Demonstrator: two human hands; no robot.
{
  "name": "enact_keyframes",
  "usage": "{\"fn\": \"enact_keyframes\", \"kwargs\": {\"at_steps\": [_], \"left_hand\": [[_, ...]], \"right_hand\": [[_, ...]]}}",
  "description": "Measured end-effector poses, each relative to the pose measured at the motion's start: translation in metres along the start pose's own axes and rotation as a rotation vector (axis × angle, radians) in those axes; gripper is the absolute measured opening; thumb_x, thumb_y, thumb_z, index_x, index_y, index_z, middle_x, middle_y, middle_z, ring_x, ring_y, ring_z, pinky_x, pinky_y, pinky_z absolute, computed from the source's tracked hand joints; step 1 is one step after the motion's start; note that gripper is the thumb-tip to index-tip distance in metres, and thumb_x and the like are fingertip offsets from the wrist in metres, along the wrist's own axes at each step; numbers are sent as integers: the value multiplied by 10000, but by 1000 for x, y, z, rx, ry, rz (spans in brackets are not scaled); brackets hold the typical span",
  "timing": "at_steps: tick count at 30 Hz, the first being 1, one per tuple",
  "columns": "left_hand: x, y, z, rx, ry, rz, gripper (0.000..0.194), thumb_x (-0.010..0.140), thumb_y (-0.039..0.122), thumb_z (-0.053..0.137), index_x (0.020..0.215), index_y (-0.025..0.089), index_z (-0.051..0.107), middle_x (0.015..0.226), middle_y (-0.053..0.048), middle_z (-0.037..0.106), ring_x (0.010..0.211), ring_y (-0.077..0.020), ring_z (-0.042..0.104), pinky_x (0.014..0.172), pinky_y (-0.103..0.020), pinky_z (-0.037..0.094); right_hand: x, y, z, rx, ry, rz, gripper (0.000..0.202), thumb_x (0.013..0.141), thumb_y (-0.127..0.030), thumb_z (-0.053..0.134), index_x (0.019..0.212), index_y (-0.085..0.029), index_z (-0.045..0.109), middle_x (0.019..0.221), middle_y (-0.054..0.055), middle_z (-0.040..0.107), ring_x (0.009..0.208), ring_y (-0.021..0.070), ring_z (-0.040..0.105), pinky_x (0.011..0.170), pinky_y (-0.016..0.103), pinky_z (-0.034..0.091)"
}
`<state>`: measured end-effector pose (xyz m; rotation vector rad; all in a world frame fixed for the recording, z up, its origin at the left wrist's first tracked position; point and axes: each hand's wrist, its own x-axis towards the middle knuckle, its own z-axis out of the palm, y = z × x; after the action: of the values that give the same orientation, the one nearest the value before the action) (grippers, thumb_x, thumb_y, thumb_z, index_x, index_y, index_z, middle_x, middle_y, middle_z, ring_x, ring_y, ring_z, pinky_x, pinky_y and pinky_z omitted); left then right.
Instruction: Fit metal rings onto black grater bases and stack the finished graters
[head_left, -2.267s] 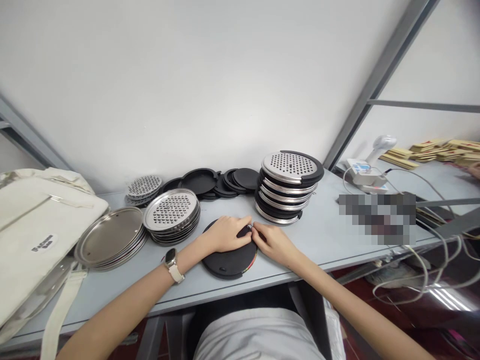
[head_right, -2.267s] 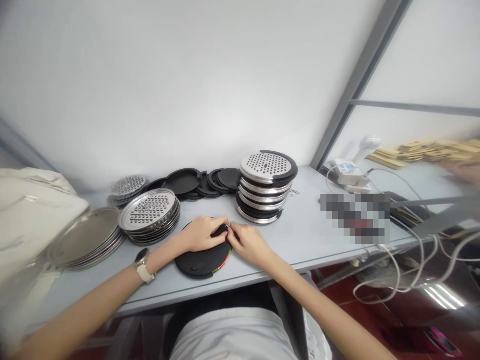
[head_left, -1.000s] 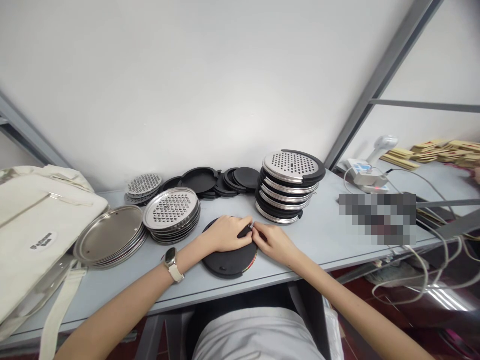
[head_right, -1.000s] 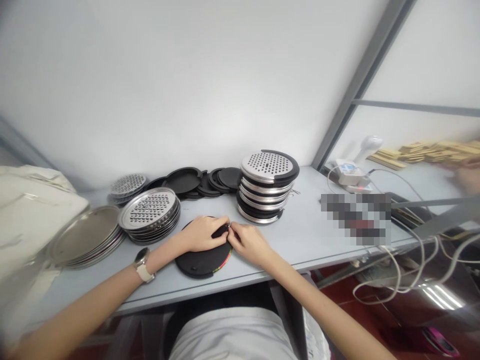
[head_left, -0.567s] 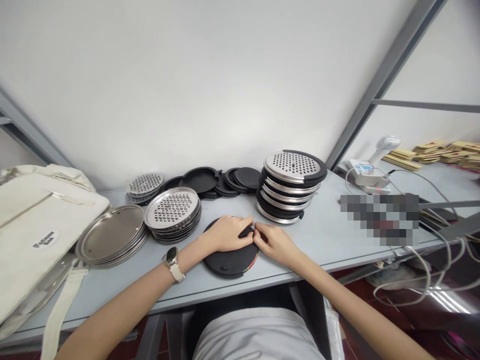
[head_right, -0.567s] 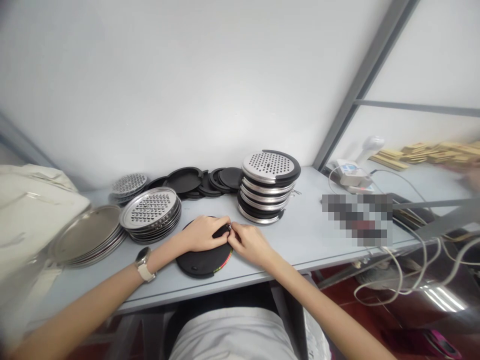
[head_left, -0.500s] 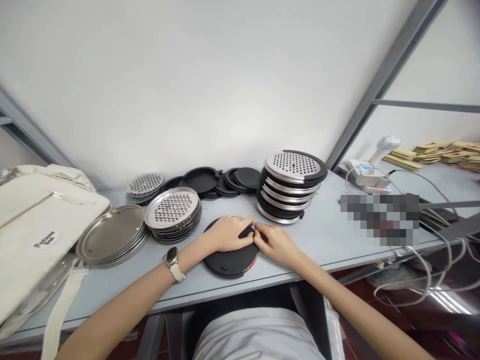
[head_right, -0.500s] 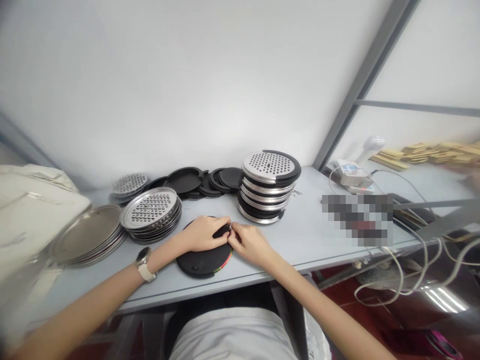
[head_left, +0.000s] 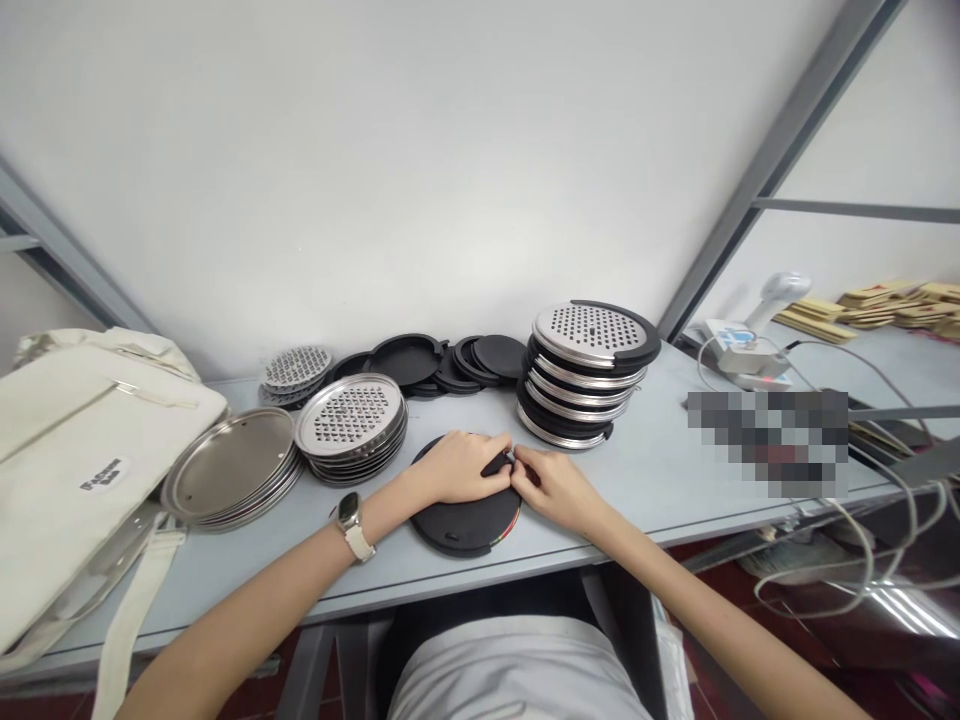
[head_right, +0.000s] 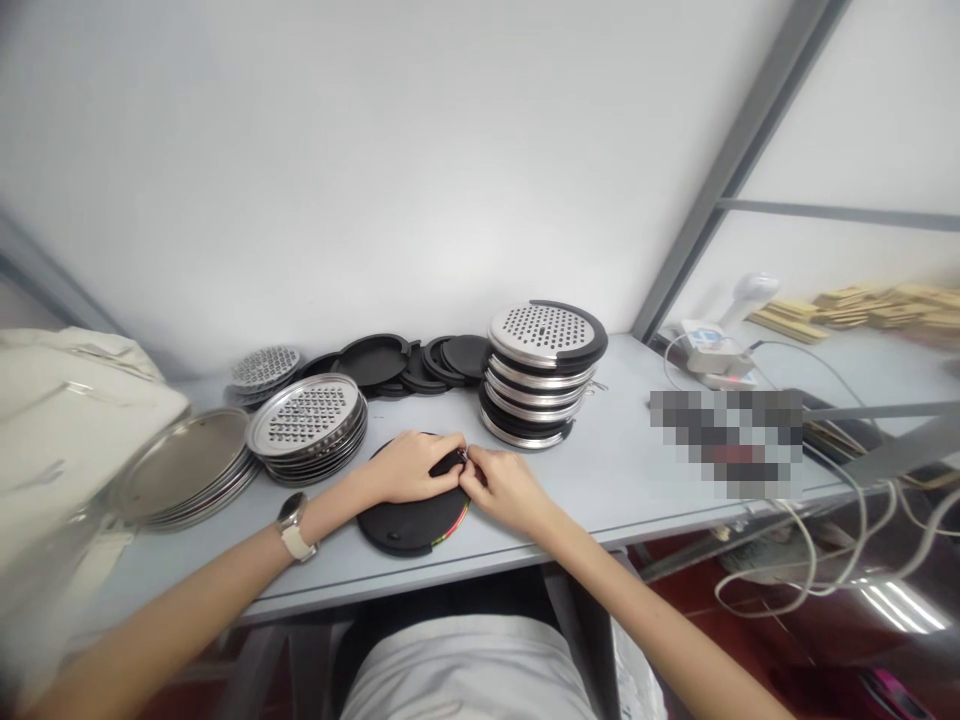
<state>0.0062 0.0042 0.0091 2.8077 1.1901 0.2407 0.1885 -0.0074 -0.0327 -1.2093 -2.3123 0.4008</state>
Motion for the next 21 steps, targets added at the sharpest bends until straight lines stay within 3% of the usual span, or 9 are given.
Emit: {"fn": "enact_keyframes", "kwargs": {"at_steps": [11, 21], "left_hand": [[0, -1, 2, 29, 20, 25, 148, 883, 342, 446, 914, 207, 498, 766, -19, 643, 666, -192, 616, 583, -266, 385], [0, -2, 3, 49, 7, 28, 146, 868, 339, 461, 911, 204, 492, 775, -23, 650, 667, -197, 624, 576, -269, 388]], "right_hand": [[-2, 1, 2, 25, 21, 3, 208, 854, -205, 423, 646, -205, 403, 524, -51, 421, 467, 97, 380, 510, 226, 248], [-2, 2, 1, 29, -4, -2, 209, 944, -267, 336, 779, -205, 449, 622, -12, 522, 536, 126, 483, 550, 237, 291]]}}
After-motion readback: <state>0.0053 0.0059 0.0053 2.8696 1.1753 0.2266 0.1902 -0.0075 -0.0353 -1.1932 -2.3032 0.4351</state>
